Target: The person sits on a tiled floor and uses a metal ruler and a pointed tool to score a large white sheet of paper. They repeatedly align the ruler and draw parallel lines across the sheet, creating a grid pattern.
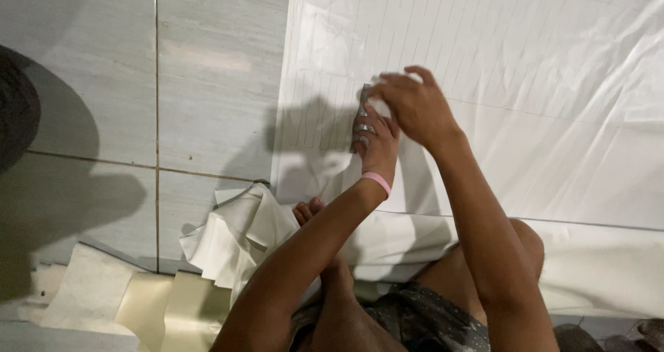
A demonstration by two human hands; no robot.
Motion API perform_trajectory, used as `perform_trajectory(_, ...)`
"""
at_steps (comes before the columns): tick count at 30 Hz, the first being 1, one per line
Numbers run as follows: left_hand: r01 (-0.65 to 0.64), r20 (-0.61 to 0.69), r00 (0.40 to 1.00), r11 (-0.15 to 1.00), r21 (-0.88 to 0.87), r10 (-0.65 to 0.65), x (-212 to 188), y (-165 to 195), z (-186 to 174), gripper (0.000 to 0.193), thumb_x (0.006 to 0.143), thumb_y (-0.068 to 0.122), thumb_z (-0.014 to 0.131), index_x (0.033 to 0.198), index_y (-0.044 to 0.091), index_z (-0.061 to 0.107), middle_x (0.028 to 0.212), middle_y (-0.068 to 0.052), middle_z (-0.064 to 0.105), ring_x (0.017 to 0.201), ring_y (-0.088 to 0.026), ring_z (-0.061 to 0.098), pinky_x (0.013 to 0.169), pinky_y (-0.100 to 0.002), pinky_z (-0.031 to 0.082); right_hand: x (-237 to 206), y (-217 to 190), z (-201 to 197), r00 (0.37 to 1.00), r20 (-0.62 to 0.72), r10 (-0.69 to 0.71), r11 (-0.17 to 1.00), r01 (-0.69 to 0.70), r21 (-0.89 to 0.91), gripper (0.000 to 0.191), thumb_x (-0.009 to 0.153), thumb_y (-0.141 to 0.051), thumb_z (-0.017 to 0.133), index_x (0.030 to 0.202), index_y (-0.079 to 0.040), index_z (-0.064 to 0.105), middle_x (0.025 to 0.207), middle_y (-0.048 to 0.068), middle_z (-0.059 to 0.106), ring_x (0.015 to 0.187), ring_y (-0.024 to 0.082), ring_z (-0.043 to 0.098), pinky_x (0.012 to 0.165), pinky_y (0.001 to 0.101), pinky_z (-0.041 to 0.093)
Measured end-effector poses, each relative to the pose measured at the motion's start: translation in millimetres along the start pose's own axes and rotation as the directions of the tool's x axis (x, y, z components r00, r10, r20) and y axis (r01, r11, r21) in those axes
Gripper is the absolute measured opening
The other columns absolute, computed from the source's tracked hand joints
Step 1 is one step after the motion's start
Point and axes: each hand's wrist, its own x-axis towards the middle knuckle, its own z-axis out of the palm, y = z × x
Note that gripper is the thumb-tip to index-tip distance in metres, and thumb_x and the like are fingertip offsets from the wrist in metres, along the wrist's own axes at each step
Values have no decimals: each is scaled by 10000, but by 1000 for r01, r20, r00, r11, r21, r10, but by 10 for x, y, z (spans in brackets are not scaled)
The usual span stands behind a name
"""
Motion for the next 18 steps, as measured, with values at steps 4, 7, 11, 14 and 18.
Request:
perform_trajectory(4,-176,-71,983,978,-110,169,-25,-132,67,551,871,11,695,1373,-103,498,1343,-311,567,1135,-389,655,960,-378,533,17,63,-59,983,-161,89,984,-62,166,123,1061,-109,629,1118,-116,738,1123,47,773,1047,232,717,1059,454,474)
perform_trajectory(7,-110,-256,967,882,-459,-12,-19,-175,254,457,906,52,666,1300,-112,501,1366,-387,549,1189,-397,646,990,-351,543,-3,19,-74,984,-109,142,964,-113,239,113,1069,-99,629,1112,-100,734,1016,54,777,904,252,725,994,433,516)
perform_trajectory(11,-168,-308,944,628,-760,-119,-42,-375,504,454,853,66,672,1263,-53,520,1426,-332,556,1178,-368,640,905,-397,570,-104,75,-45,975,-125,183,949,-142,280,139,1041,-65,626,1119,-79,740,939,84,770,814,290,710,891,431,554)
perform_trajectory(14,-135,-228,968,547,-826,-106,-129,-677,646,350,1019,116,708,1332,100,553,1319,-68,644,1098,-314,643,829,-527,523,-225,71,89,958,-147,245,904,-170,392,175,1042,-49,618,1177,-85,724,1062,97,768,889,288,734,808,393,594)
perform_trajectory(18,-175,-242,963,400,-899,-122,-159,-984,679,695,699,225,873,1322,171,571,1306,65,656,1082,-237,633,848,-471,480,-538,-330,392,947,-140,288,932,-245,266,329,970,-23,655,1291,-78,703,1045,101,781,800,260,738,738,392,608)
